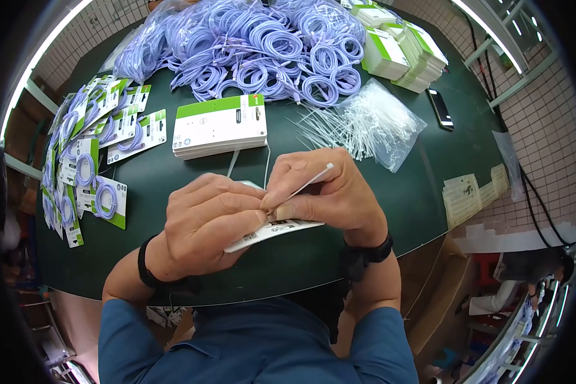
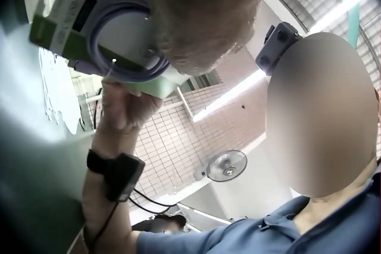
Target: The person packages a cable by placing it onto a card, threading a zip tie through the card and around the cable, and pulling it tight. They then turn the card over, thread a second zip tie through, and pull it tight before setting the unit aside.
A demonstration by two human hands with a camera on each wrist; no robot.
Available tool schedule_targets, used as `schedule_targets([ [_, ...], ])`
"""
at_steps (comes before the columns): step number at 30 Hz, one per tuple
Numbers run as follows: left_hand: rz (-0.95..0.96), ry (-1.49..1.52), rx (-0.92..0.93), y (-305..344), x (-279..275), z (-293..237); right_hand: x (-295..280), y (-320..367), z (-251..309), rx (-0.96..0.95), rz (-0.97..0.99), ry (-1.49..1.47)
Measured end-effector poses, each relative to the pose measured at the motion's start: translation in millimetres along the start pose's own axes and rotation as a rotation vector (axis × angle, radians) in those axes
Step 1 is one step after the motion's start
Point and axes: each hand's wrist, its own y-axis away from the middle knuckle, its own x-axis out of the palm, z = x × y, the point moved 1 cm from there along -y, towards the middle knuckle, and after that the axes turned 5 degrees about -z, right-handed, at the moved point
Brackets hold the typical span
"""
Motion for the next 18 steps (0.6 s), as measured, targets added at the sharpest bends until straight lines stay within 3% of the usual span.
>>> schedule_targets([
  [2,-0.003,0.204,-0.222,5,7,-5,0,4,-3,-0.015,0.024,-0.061],
  [3,0.012,0.212,-0.226,4,5,-7,2,4,-3,0.045,-0.073,-0.112],
  [5,0.068,0.327,-0.612,0,-4,-8,6,4,-4,0.162,-0.255,-0.211],
  [6,0.09,0.377,-0.804,-1,-6,-7,7,3,-6,0.159,-0.258,-0.215],
  [9,-0.076,0.55,-0.894,12,5,18,7,1,-12,0.044,-0.661,-0.154],
  [10,-0.166,0.639,-0.934,15,8,26,6,0,-15,0.04,-0.652,-0.154],
  [13,-0.267,0.707,-0.991,17,13,39,6,0,-16,-0.313,-0.636,0.404],
  [14,-0.314,0.745,-1.021,19,14,43,6,-3,-16,-0.315,-0.625,0.403],
  [16,-0.324,0.753,-1.024,25,16,51,14,-9,-15,-0.602,-0.326,0.893],
  [18,-0.322,0.781,-1.035,28,17,56,23,-11,-21,-0.618,-0.29,0.972],
])
